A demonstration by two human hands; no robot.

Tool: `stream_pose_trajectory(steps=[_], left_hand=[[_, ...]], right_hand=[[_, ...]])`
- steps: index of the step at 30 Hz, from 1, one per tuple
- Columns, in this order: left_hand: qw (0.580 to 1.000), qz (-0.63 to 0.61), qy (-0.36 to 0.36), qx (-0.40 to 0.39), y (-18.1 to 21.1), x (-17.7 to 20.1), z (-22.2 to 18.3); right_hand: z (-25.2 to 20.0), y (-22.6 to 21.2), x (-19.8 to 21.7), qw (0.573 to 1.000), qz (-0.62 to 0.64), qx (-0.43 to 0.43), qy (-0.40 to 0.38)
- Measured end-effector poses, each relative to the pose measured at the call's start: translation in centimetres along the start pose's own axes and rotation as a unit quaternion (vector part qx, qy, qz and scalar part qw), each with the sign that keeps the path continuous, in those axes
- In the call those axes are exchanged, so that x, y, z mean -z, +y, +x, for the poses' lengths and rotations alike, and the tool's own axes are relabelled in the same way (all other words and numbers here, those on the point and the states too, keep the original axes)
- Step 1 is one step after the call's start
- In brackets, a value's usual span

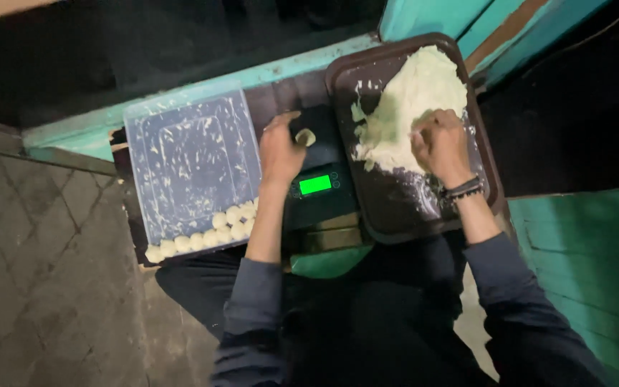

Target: Weighing small portions of dough on a digital scale and rolling them into balls before placing them in a container.

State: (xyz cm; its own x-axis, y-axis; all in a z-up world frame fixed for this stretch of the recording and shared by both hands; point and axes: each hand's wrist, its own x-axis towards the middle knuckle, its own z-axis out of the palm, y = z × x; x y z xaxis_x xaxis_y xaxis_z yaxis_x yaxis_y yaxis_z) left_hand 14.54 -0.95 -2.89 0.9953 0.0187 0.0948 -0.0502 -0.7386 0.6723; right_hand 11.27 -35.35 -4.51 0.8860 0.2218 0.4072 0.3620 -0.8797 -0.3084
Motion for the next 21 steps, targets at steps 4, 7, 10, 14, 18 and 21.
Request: stream_pose_trajectory(steps=[4, 7, 10, 14, 18, 21], left_hand=[[0.985, 0.161, -0.063, 0.011, -1.2, -3.3, 2.4], [0.964, 0.238, -0.090, 0.073, -2.0, -5.6, 2.9], [0.965, 0.236, -0.095, 0.064, -0.9, -5.4, 1.4], [0.977, 0.202, 0.065, -0.014, -2.7, -8.1, 1.0], [0.990, 0.097, 0.103, 0.014, 0.1, -3.9, -0.4], [0.991, 0.033, 0.103, 0.081, 1.6, 1.6, -2.6]], right_hand=[[-0.7, -1.1, 0.4, 0.997, -0.069, 0.037, -0.015], [-1.0, -2.6, 2.2, 0.996, -0.061, 0.051, -0.050], [-1.6, -2.6, 2.0, 0.994, -0.077, 0.031, -0.074], [-2.1, -1.8, 2.6, 0.998, 0.052, 0.048, -0.004], [-2.5, -0.3, 2.6, 0.998, 0.021, 0.053, 0.004], [-2.9, 0.5, 2.1, 0.999, 0.025, 0.044, 0.015]])
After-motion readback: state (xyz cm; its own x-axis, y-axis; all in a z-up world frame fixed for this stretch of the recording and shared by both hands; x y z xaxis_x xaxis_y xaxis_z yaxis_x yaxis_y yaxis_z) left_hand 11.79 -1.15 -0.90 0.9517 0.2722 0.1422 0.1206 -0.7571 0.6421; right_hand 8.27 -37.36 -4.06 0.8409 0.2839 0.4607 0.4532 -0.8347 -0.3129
